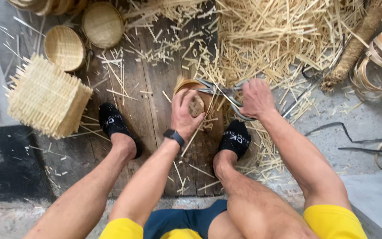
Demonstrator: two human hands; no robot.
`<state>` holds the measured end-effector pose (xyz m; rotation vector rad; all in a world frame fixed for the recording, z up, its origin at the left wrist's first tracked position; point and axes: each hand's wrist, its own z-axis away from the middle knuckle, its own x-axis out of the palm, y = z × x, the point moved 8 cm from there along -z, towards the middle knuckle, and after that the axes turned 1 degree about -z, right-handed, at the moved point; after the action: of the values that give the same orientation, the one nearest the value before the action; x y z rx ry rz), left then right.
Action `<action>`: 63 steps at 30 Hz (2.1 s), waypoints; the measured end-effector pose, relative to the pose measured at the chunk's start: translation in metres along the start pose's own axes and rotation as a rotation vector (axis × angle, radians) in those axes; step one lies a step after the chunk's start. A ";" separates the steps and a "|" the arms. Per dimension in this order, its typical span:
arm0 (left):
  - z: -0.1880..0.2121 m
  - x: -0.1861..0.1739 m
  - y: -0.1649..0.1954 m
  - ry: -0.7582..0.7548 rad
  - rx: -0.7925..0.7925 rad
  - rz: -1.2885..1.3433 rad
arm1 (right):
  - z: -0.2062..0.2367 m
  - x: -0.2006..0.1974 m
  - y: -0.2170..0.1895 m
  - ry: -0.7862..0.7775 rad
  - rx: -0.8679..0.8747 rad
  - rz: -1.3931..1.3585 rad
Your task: The person sits on the floor assembling woven bamboo baskets. They fit a round woven panel into a bamboo rim, trim protruding bamboo strips with scissors, press the weave into place, and stack finished baskets with a pile of completed ones.
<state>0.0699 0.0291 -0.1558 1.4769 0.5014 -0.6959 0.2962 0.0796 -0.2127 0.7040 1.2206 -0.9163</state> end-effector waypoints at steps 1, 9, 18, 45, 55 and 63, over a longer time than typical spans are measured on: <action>0.000 0.003 0.002 -0.035 0.072 -0.005 | -0.001 0.002 -0.002 -0.019 0.017 0.015; 0.012 -0.005 -0.010 0.108 -0.062 0.075 | 0.005 0.009 0.010 -0.130 0.030 -0.054; 0.009 0.002 -0.028 0.034 -0.093 0.082 | 0.005 0.031 0.009 -0.319 0.070 -0.047; -0.048 0.013 -0.080 -0.216 -0.575 0.496 | 0.020 0.030 -0.020 -0.252 0.518 -1.250; -0.025 0.027 -0.069 -0.045 -0.633 0.561 | 0.003 0.030 -0.048 -0.232 0.536 -1.420; 0.044 0.033 -0.085 -0.137 -1.137 1.203 | 0.035 0.053 -0.073 -0.423 0.830 -2.062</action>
<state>0.0295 -0.0150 -0.2377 0.4217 -0.1709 0.4397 0.2526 0.0041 -0.2556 -0.5263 0.7851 -3.1282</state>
